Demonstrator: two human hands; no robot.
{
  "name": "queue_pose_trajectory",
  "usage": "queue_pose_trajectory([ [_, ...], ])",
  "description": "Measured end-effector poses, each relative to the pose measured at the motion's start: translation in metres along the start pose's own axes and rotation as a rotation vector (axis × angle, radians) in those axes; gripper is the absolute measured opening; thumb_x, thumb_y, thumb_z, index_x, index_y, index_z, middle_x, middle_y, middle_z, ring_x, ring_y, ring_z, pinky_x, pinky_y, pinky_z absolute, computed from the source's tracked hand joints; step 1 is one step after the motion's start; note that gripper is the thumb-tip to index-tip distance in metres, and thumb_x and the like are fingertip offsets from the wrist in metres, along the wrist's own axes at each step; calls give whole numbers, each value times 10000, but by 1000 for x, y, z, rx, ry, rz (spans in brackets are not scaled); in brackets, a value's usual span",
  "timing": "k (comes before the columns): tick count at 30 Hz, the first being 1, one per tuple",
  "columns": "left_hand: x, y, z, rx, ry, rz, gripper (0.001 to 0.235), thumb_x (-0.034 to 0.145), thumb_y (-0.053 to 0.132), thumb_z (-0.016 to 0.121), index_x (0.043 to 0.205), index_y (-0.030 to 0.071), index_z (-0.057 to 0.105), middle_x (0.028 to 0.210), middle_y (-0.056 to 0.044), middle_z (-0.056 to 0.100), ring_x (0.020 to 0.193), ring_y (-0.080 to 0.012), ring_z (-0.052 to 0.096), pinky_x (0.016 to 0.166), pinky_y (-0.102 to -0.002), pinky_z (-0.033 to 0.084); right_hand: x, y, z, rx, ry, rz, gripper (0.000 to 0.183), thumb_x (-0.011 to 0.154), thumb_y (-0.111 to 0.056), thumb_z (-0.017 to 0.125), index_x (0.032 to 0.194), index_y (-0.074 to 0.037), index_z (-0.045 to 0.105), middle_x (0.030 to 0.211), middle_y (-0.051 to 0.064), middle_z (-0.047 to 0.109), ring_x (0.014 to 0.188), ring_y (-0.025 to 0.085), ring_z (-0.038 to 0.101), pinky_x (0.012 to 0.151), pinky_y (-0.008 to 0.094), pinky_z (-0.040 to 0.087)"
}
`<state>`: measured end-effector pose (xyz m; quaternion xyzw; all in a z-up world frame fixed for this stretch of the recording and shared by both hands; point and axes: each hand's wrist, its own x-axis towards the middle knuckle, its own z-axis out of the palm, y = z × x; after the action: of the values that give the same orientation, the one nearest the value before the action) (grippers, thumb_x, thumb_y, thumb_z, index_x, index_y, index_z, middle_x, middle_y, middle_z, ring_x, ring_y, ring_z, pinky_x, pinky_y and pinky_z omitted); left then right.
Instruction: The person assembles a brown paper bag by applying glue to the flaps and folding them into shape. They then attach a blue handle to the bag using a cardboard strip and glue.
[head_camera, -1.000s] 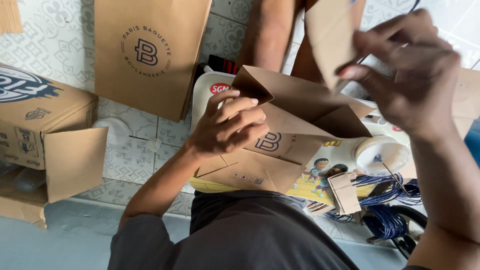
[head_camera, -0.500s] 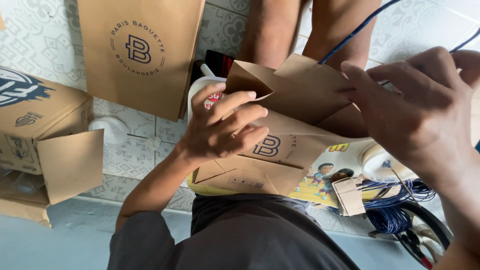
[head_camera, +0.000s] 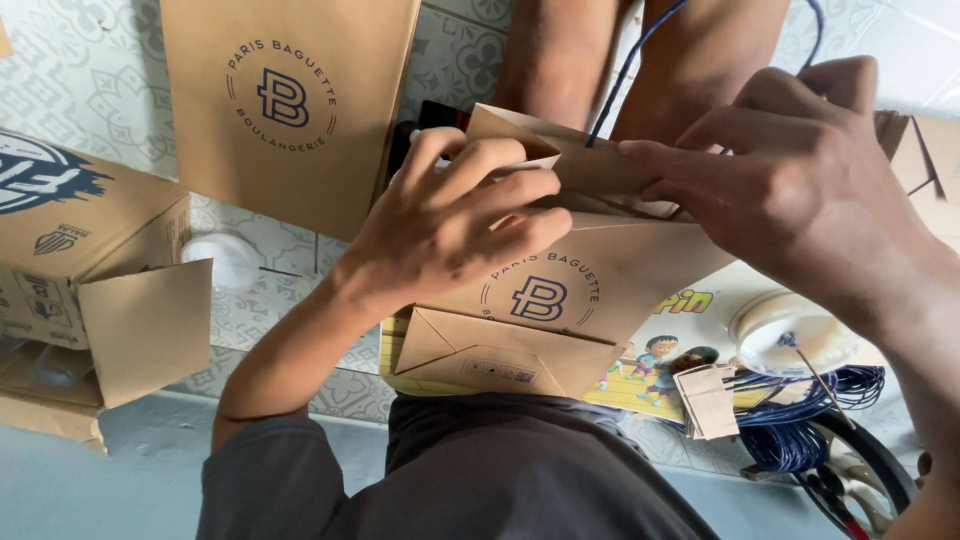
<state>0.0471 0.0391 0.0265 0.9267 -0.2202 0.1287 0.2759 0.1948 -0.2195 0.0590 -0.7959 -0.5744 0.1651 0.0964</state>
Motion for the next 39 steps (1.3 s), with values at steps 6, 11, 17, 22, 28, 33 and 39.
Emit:
queue_pose_trajectory([
  [6, 18, -6, -11, 63, -91, 73, 223, 971, 3, 648, 1088, 178, 574, 1015, 43, 631, 835, -165, 565, 742, -343, 446, 7, 7, 10, 124, 33, -79, 362, 1004, 63, 791, 1296, -152, 801, 977, 44, 726, 863, 290, 598, 766, 402, 520],
  [11, 21, -7, -12, -43, -166, 49, 166, 1015, -31, 618, 1075, 120, 585, 1072, -17, 660, 866, -204, 564, 799, -369, 466, 9, 1, 13, 62, 24, -51, 412, 977, 25, 801, 1330, -187, 812, 913, -17, 702, 983, 273, 659, 821, 434, 421],
  [17, 19, -6, -11, -59, -182, 44, 120, 1047, -3, 620, 1051, 106, 569, 1067, -9, 646, 862, -204, 534, 812, -362, 473, 9, -2, 18, 124, 60, -37, 303, 1020, -71, 867, 1311, -141, 824, 910, -21, 712, 1051, 272, 687, 846, 479, 296],
  [22, 13, -2, -9, -133, -199, 15, 250, 956, -138, 651, 1054, 79, 572, 981, -9, 619, 852, -210, 525, 840, -371, 497, 6, -10, 23, 46, 27, -18, 263, 977, -122, 886, 1215, -179, 790, 911, -30, 707, 959, 253, 635, 845, 440, 306],
  [28, -2, 13, -6, -237, -149, -61, 269, 930, -198, 580, 978, 56, 504, 878, -15, 584, 838, -240, 501, 876, -384, 499, -2, -21, 36, 41, -4, 20, 312, 913, -273, 951, 1157, -208, 768, 844, -32, 713, 844, 253, 589, 862, 415, 306],
  [33, -11, 16, -6, -257, -184, -93, 289, 979, -114, 694, 944, 67, 471, 816, -15, 547, 872, -255, 501, 870, -382, 466, -1, -25, 46, 79, 22, 39, 401, 836, -253, 969, 1200, -192, 813, 795, 14, 644, 827, 246, 583, 882, 405, 320],
  [39, -15, 17, -3, -141, -191, -41, 300, 882, -191, 581, 988, 79, 507, 843, 12, 597, 837, -230, 470, 833, -360, 444, -7, -26, 53, 47, 51, 51, 472, 811, -286, 972, 1250, -199, 821, 884, 15, 705, 872, 243, 615, 871, 414, 336],
])
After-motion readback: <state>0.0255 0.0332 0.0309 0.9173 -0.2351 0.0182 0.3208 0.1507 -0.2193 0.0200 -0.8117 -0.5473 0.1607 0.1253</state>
